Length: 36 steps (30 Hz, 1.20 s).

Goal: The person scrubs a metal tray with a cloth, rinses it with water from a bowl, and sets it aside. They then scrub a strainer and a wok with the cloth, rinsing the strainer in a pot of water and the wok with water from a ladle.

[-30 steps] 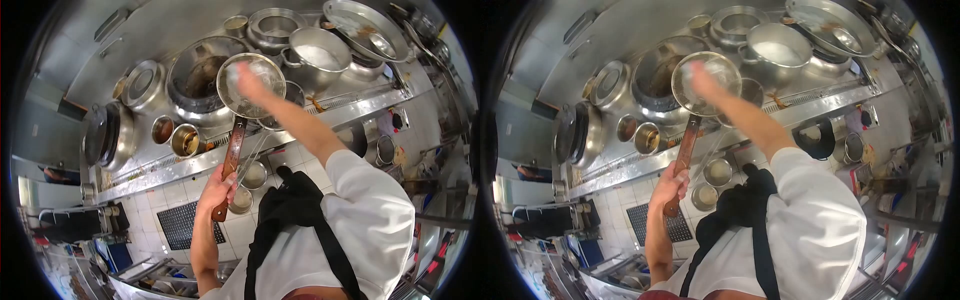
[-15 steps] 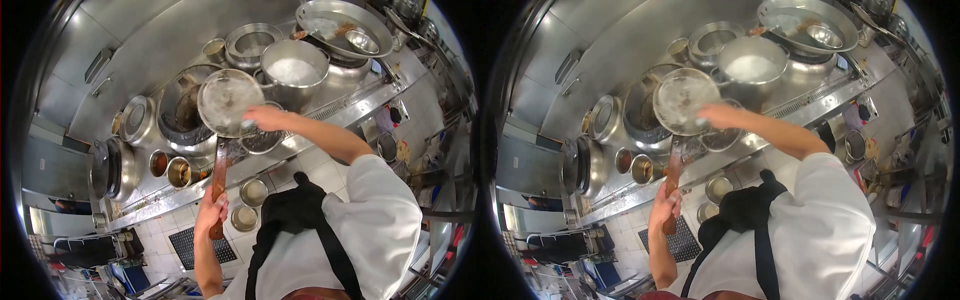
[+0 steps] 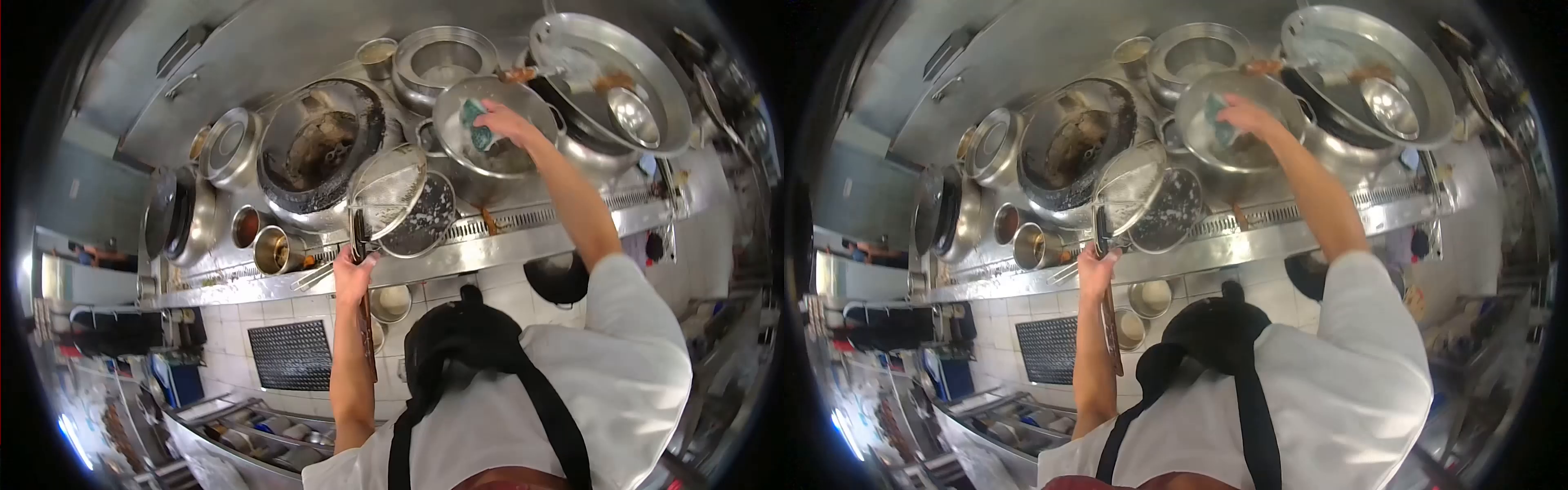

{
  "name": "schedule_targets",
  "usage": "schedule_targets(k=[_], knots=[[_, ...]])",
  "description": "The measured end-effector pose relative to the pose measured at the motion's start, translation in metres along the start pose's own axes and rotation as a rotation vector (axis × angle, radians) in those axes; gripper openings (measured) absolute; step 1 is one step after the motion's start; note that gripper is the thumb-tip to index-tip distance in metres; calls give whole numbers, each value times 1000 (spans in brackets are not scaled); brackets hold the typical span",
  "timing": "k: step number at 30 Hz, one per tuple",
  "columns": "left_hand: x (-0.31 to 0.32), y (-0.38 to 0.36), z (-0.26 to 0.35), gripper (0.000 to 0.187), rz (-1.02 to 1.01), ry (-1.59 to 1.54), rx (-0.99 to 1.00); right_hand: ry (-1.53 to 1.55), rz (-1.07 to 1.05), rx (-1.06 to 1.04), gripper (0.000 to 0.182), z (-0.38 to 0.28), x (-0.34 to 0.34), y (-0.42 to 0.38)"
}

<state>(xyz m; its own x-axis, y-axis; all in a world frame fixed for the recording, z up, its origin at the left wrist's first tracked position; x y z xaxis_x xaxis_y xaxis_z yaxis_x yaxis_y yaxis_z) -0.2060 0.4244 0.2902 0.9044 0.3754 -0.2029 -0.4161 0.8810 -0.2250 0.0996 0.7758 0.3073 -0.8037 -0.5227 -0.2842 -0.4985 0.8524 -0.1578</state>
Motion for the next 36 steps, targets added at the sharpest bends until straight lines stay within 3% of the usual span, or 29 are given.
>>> schedule_targets(k=[2,3,4,5,6,7,8,9,11,13,14,15,17,19,20,21,23,25,27,29,31,33,36], knots=[[-1,-14,24,27,181,295,74,79,96,-113,39,-73,27,-53],[-3,-13,20,31,233,355,-4,43,211,-260,38,-89,52,-67],[0,-13,31,30,248,364,-19,-211,445,-487,42,-117,90,-100],[5,-14,42,30,257,373,-30,-240,355,-724,44,-133,131,-118],[9,-11,40,30,262,373,-26,-248,251,-803,48,-129,174,-120],[11,-10,41,30,335,488,144,-357,344,-1006,47,-124,223,-129],[10,-15,44,31,404,604,313,-485,270,-1026,43,-133,249,-130],[4,-23,47,31,414,603,314,-483,266,-1035,43,-143,256,-115],[-8,-46,50,34,388,767,178,-425,293,-712,41,-161,250,-48],[-19,-69,47,36,380,962,202,-385,204,-662,32,-175,255,-26],[-29,-68,47,36,387,996,219,-428,18,-784,25,-178,296,-37],[-32,-66,42,36,395,1015,231,-442,10,-800,25,-184,319,-65],[-55,-61,26,36,424,1041,275,-622,-239,-1127,25,-192,370,-136],[-65,-77,36,38,454,1009,256,-947,-98,-1020,27,-209,376,-108],[-65,-83,34,38,422,1040,278,-806,60,-994,24,-218,366,-86],[-64,-92,32,38,383,1074,297,-959,78,-915,21,-225,353,-59],[-70,-98,32,35,381,1060,270,-808,110,-767,20,-211,349,-17],[-78,-93,23,33,466,1048,223,-801,76,-855,23,-206,373,-79],[-89,-79,14,29,489,948,219,-760,28,-1177,24,-176,394,-156],[-98,-75,5,27,477,935,145,-632,85,-1107,26,-154,379,-157],[-90,-69,6,28,456,887,190,-510,131,-1035,28,-139,363,-144],[-73,-73,6,30,419,840,234,-344,342,-737,31,-140,328,-105],[-67,-60,10,36,434,913,286,-376,316,-867,31,-132,324,-128]])
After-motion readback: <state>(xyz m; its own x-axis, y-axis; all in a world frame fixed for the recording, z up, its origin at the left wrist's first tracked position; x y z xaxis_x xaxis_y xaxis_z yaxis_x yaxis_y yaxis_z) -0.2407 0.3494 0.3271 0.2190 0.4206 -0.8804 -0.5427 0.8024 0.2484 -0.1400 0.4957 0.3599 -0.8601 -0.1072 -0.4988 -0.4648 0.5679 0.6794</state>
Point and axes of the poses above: each hand's wrist, its own y-axis towards the middle knuckle, its own x-axis out of the palm, z = x × y, the point moved 4 cm from there along y, towards the middle knuckle, and after that the axes turned 1 degree about -y, right-handed, at the moved point
